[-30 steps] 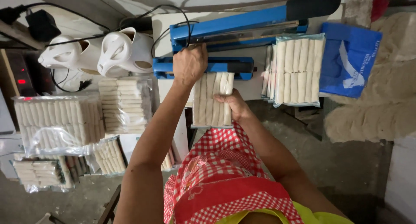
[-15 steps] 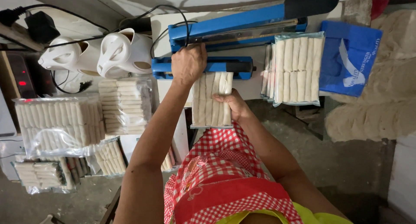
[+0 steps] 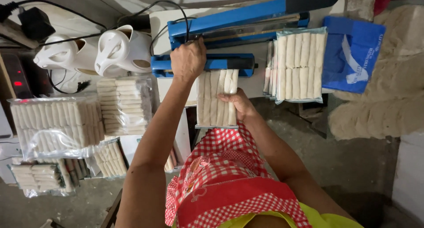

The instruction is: Manually packaging bundles of white sticks into plastic bags and sealing them with an impulse sealer.

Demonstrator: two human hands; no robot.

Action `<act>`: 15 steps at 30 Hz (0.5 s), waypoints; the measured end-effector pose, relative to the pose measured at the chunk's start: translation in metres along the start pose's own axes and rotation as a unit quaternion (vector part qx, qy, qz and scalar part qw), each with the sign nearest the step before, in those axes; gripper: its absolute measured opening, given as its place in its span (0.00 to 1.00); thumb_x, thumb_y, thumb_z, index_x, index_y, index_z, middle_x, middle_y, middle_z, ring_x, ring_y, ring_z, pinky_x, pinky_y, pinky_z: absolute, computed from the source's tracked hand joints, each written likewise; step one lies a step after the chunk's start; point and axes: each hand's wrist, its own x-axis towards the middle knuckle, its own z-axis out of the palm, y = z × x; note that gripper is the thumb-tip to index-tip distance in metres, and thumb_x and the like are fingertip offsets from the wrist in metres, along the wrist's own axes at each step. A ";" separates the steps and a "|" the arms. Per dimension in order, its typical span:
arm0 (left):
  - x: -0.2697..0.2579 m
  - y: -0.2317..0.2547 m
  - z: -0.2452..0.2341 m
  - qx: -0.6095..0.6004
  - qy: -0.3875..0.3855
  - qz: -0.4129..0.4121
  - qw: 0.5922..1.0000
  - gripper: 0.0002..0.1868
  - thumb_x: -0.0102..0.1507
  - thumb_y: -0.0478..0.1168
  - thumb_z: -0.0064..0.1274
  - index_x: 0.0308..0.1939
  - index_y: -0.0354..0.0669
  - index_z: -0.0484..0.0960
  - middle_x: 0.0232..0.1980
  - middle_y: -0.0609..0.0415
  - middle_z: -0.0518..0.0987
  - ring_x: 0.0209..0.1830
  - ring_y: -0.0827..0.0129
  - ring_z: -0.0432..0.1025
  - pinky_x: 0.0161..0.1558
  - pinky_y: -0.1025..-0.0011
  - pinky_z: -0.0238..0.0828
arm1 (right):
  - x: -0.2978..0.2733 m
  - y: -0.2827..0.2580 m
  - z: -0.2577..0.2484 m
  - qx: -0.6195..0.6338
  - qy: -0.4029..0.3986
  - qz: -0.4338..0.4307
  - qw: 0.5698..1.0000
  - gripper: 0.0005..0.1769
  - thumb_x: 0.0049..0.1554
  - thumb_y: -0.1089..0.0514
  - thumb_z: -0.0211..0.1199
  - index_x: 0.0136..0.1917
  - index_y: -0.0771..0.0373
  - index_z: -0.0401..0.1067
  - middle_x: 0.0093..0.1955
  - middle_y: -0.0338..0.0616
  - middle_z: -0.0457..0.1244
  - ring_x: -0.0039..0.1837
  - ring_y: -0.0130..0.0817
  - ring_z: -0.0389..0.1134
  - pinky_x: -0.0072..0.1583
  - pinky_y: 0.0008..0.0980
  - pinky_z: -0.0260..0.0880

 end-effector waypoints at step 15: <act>0.006 -0.002 -0.019 -0.118 0.039 0.082 0.989 0.25 0.73 0.56 0.40 0.31 0.48 0.84 0.34 0.53 0.82 0.33 0.50 0.78 0.24 0.52 0.71 | -0.007 -0.020 0.008 0.081 -0.047 0.088 0.992 0.35 0.45 0.62 0.71 0.66 0.67 0.69 0.56 0.55 0.68 0.59 0.57 0.69 0.59 0.61 0.72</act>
